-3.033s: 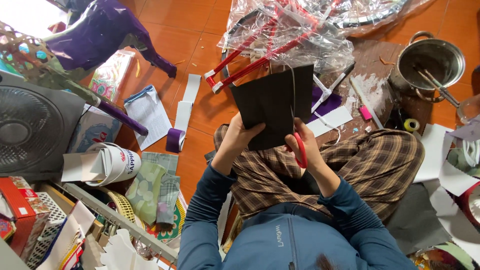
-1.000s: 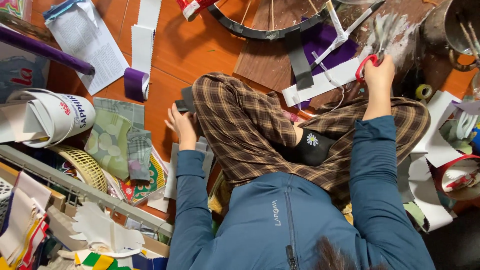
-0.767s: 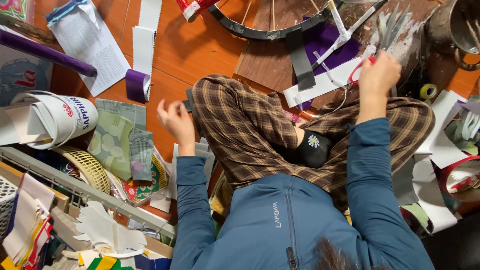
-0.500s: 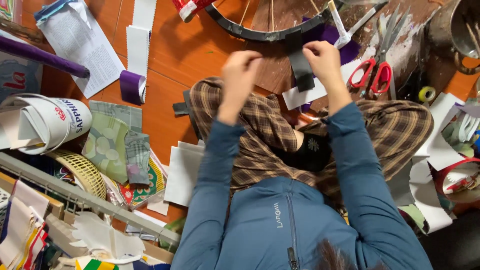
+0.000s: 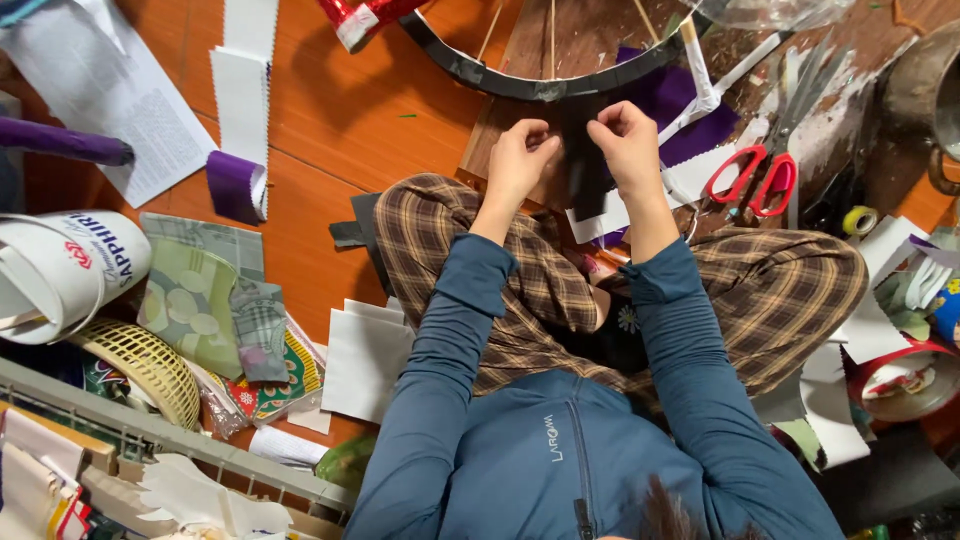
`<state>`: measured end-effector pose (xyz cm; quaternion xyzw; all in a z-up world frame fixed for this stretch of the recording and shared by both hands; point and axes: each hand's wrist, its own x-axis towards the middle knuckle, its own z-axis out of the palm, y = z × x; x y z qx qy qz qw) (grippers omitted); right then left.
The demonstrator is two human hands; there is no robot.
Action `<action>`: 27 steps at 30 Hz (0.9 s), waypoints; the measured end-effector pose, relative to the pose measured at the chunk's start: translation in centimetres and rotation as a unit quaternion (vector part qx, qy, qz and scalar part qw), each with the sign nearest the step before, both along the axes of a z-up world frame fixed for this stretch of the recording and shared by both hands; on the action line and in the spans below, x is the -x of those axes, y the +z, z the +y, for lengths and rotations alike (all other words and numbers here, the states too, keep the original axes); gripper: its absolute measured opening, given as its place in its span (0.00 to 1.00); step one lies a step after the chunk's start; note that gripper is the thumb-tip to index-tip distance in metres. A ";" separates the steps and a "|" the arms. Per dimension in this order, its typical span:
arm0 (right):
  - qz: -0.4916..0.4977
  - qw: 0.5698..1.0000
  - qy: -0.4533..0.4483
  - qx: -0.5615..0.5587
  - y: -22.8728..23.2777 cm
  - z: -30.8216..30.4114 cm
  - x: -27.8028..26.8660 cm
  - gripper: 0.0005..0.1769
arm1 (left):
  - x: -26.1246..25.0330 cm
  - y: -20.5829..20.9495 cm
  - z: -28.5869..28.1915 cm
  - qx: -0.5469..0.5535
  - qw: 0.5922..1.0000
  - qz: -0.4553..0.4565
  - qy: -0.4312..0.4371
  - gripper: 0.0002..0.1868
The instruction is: Applying black adhesive strips to the rim of a bicycle wheel using scissors and hands.
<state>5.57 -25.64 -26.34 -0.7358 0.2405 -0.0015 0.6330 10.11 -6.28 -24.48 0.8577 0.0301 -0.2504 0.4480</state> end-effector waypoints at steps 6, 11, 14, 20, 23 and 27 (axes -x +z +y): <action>0.107 0.983 -0.040 -0.147 -1.7 2.5 -0.3 0.05 | -0.7 -0.9 -0.1 -0.012 0.994 0.103 0.032 0.25; 0.119 0.983 -0.052 -0.133 -1.2 3.7 -0.3 0.05 | -0.9 -1.6 -0.1 0.001 0.990 0.115 0.081 0.23; 0.105 0.986 -0.046 -0.123 -0.9 3.8 -0.3 0.04 | -1.0 -2.9 -0.2 0.028 0.988 0.108 0.107 0.19; 0.097 0.986 -0.042 -0.130 -0.5 3.6 -0.1 0.05 | -1.1 -3.4 -0.7 0.072 0.978 0.090 0.174 0.15; 0.074 0.990 -0.011 -0.122 1.8 3.7 -0.4 0.02 | -1.3 -0.9 -1.0 0.169 0.961 0.052 0.215 0.14; 0.072 0.990 -0.010 -0.121 2.9 3.9 -0.4 0.02 | -1.5 -0.5 -1.1 0.189 0.955 0.069 0.220 0.14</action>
